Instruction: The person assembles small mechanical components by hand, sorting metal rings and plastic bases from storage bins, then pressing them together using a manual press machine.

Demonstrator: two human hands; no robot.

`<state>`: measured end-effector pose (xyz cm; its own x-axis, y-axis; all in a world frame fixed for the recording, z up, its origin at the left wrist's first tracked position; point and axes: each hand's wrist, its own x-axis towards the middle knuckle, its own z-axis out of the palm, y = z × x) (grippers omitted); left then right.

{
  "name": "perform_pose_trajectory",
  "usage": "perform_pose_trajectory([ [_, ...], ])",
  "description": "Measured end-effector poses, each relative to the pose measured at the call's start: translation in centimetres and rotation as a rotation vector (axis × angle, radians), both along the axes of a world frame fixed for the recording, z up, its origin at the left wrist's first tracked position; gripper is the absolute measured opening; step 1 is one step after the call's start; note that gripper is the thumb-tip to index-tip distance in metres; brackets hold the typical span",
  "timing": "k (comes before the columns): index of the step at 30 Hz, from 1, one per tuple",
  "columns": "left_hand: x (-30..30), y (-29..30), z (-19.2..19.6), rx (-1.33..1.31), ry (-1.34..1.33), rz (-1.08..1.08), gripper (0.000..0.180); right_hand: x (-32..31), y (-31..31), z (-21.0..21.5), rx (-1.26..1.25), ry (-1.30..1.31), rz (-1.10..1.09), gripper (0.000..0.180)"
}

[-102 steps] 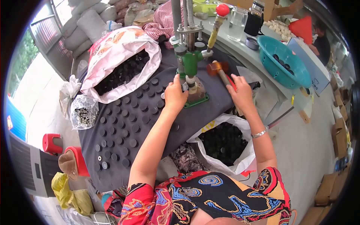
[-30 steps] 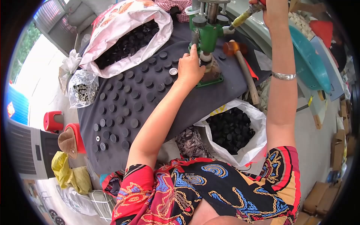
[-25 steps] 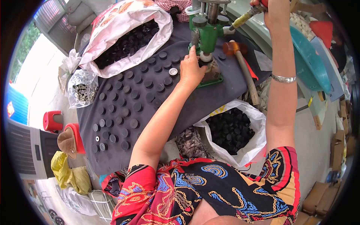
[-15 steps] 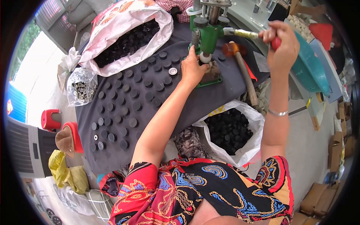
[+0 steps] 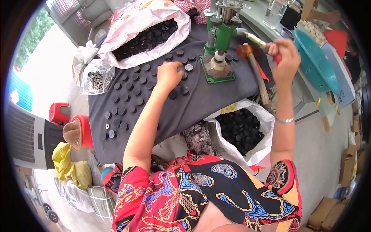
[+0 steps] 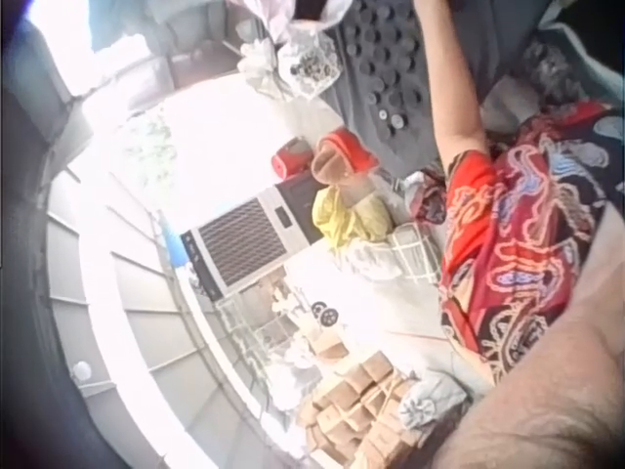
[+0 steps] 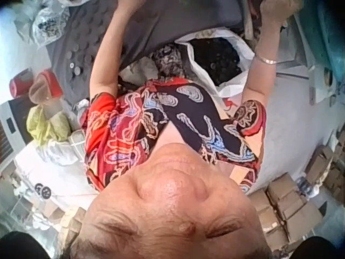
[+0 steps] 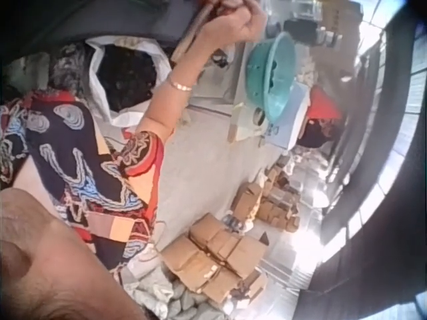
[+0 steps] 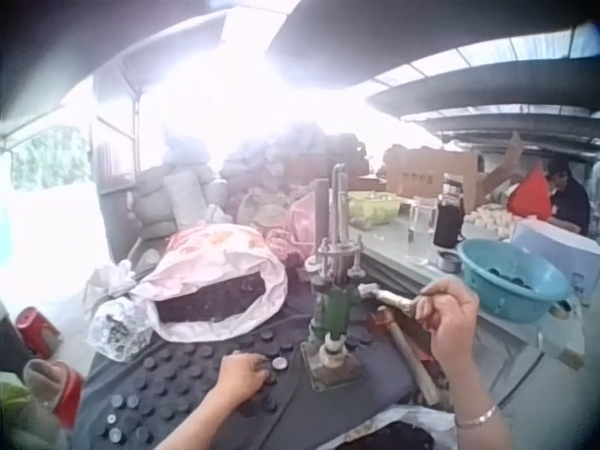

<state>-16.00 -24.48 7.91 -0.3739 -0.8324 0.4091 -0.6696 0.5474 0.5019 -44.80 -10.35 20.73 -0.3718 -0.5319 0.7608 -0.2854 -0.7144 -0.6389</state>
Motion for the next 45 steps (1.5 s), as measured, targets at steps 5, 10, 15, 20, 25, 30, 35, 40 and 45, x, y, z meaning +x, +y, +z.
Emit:
perform_pose_trajectory([
  [5,-0.8,1.3,-0.6,-0.032,-0.325,0.0,0.025,-0.7,-3.4,6.7,0.18,0.022,-0.008,0.022],
  [10,-1.8,0.8,-1.5,-0.029,-0.427,0.014,0.022,-0.8,-5.5,9.3,0.213,0.016,-0.04,0.021],
  [15,-3.0,1.0,-1.2,-0.12,-0.15,0.012,0.026,-1.6,-7.3,8.9,0.069,0.029,0.043,0.019],
  [20,-8.7,1.2,0.7,-0.009,0.175,-0.195,0.052,-0.4,-5.9,10.3,0.157,0.022,-0.04,0.019],
  [25,-10.6,0.4,0.8,-0.038,0.035,-0.145,0.063,-0.4,-7.0,9.5,0.115,0.049,-0.002,0.019],
  [30,-12.5,0.3,0.3,-0.033,0.186,-0.14,0.076,-0.4,-6.4,10.1,0.135,0.006,-0.074,0.019],
  [35,-13.3,0.0,-1.0,0.057,0.342,-0.115,0.082,-0.5,-6.4,9.8,0.109,0.017,-0.077,0.019],
  [40,-13.2,-0.1,-1.0,0.157,0.41,-0.13,0.084,-0.5,-6.1,8.5,0.053,-0.008,-0.025,0.019],
  [45,-12.3,-0.1,-1.1,0.089,0.438,-0.123,0.086,-0.6,-3.1,4.8,0.037,0.029,0.045,0.02],
])
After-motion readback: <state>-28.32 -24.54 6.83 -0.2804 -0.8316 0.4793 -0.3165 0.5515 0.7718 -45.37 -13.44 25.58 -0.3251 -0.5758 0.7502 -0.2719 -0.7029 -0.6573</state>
